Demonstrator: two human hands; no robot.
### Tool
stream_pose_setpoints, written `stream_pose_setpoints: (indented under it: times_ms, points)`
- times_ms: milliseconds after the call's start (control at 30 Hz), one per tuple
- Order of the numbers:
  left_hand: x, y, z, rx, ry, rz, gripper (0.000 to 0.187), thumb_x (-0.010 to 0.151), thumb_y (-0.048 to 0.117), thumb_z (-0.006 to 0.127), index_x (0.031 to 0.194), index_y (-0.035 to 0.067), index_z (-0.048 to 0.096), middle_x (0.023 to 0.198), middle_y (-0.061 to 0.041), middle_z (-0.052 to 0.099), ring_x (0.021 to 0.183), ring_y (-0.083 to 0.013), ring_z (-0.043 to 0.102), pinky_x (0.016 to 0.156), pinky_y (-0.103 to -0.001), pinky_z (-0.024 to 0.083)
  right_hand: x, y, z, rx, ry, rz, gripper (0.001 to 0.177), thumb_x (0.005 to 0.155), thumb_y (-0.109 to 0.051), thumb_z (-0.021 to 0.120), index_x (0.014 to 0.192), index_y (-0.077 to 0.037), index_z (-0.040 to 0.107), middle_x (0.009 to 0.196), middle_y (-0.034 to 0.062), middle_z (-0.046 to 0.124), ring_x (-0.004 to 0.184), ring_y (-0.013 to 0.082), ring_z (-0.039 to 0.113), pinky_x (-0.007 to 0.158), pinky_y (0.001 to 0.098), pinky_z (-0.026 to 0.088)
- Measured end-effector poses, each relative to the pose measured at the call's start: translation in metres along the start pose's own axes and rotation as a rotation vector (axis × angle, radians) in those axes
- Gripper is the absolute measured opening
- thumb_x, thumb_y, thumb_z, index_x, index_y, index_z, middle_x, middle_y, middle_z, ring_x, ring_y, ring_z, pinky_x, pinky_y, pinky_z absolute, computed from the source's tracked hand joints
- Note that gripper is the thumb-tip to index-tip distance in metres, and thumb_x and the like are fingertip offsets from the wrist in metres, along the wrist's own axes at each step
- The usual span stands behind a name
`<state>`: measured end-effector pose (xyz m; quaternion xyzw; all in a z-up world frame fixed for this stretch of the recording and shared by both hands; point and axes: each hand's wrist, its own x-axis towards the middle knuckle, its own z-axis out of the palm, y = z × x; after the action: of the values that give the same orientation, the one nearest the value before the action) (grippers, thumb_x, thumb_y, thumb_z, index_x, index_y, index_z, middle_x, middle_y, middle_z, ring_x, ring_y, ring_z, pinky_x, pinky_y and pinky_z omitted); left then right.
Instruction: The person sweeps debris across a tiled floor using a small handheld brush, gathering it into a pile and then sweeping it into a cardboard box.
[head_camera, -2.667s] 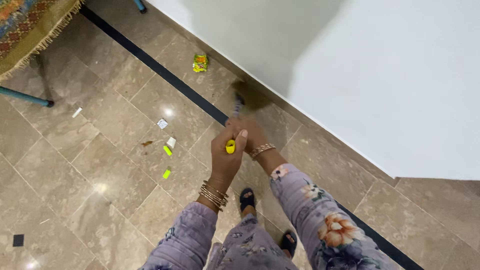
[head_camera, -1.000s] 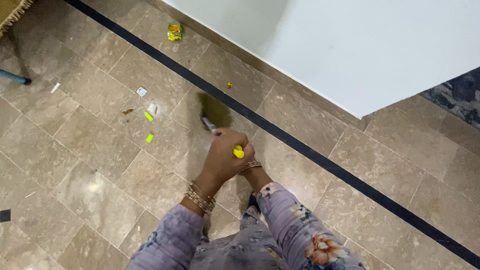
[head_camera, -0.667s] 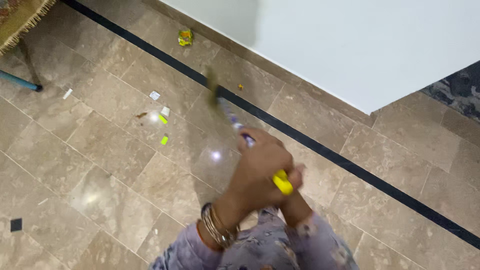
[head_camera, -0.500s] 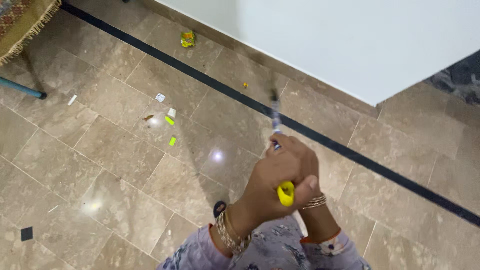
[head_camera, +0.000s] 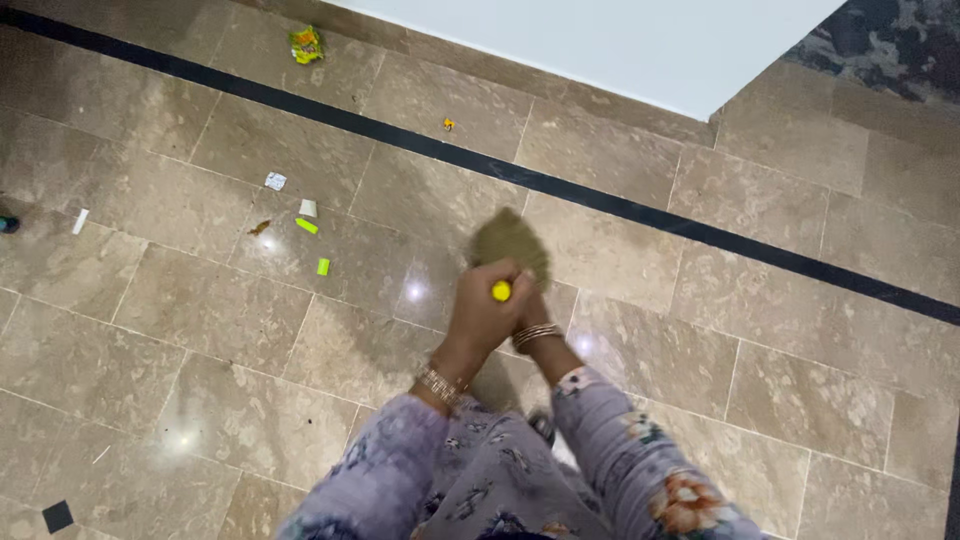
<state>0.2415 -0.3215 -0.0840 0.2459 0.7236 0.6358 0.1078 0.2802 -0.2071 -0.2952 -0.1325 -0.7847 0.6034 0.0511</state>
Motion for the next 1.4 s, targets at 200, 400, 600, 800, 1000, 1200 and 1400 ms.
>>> stream_pose_setpoints:
  times_ms: [200,400,600,800,1000,1200,1400]
  points:
    - [-0.043,0.05,-0.034,0.249,0.085,0.067,0.027,0.09,0.017,0.068,0.074,-0.002,0.056,0.064,-0.018,0.054,0.052,-0.0256,0.049,0.054,-0.038,0.044,-0.013,0.023,0.061,0.843,-0.044,0.325,0.035,0.109,-0.036,0.042,0.121,-0.01,0.062,0.115,0.0051,0.068,0.099,0.0158,0.064,0.086,0.0324,0.054]
    - [-0.112,0.13,-0.022,0.41,0.077,0.204,0.026,0.089,0.026,0.07,0.075,0.005,0.064,0.065,-0.015,0.064,0.059,-0.0342,0.064,0.057,-0.044,0.049,-0.103,-0.084,0.052,1.012,-0.288,0.063,0.042,0.105,-0.039,0.046,0.122,-0.005,0.064,0.109,0.0041,0.066,0.097,0.0141,0.061,0.087,0.0296,0.051]
    - [-0.216,0.21,-0.004,0.239,0.014,0.483,0.026,0.091,0.019,0.07,0.075,0.005,0.055,0.068,-0.011,0.058,0.059,-0.0279,0.059,0.058,-0.04,0.045,-0.251,-0.255,-0.011,-0.072,-0.031,-0.351,0.034,0.1,-0.026,0.061,0.12,-0.001,0.07,0.101,0.0057,0.064,0.093,0.0116,0.059,0.083,0.0283,0.049]
    - [-0.269,0.218,-0.011,0.092,-0.043,0.45,0.031,0.092,0.014,0.072,0.071,0.005,0.052,0.063,-0.006,0.052,0.055,-0.0138,0.048,0.057,-0.033,0.04,-0.288,-0.212,-0.029,1.061,-0.046,-0.028,0.038,0.097,-0.039,0.06,0.109,-0.005,0.07,0.105,0.0085,0.071,0.094,0.0164,0.07,0.084,0.033,0.058]
    - [-0.292,0.132,-0.009,-0.292,-0.051,0.171,0.028,0.095,0.012,0.066,0.074,0.004,0.049,0.07,0.004,0.046,0.071,-0.0027,0.041,0.06,-0.027,0.038,-0.306,-0.195,-0.016,-0.971,0.066,-0.105,0.02,0.089,-0.026,0.069,0.092,-0.007,0.073,0.093,0.0179,0.075,0.09,0.0372,0.072,0.075,0.0468,0.058]
    - [-0.345,0.071,-0.059,-0.232,-0.081,0.031,0.022,0.09,0.006,0.063,0.072,0.002,0.052,0.066,0.0,0.046,0.067,-0.0043,0.045,0.059,-0.026,0.041,-0.334,-0.114,0.084,-0.813,-0.064,0.136,0.03,0.09,-0.029,0.069,0.11,-0.006,0.065,0.1,0.0202,0.074,0.091,0.037,0.072,0.077,0.0465,0.058]
    - [-0.389,0.065,-0.184,0.399,-0.033,0.15,0.028,0.081,0.024,0.072,0.064,0.003,0.063,0.058,-0.015,0.057,0.063,-0.0283,0.054,0.058,-0.039,0.045,-0.341,-0.062,0.268,0.218,-0.147,-0.035,0.046,0.086,-0.041,0.065,0.114,-0.004,0.063,0.102,0.0161,0.073,0.092,0.03,0.07,0.081,0.04,0.056]
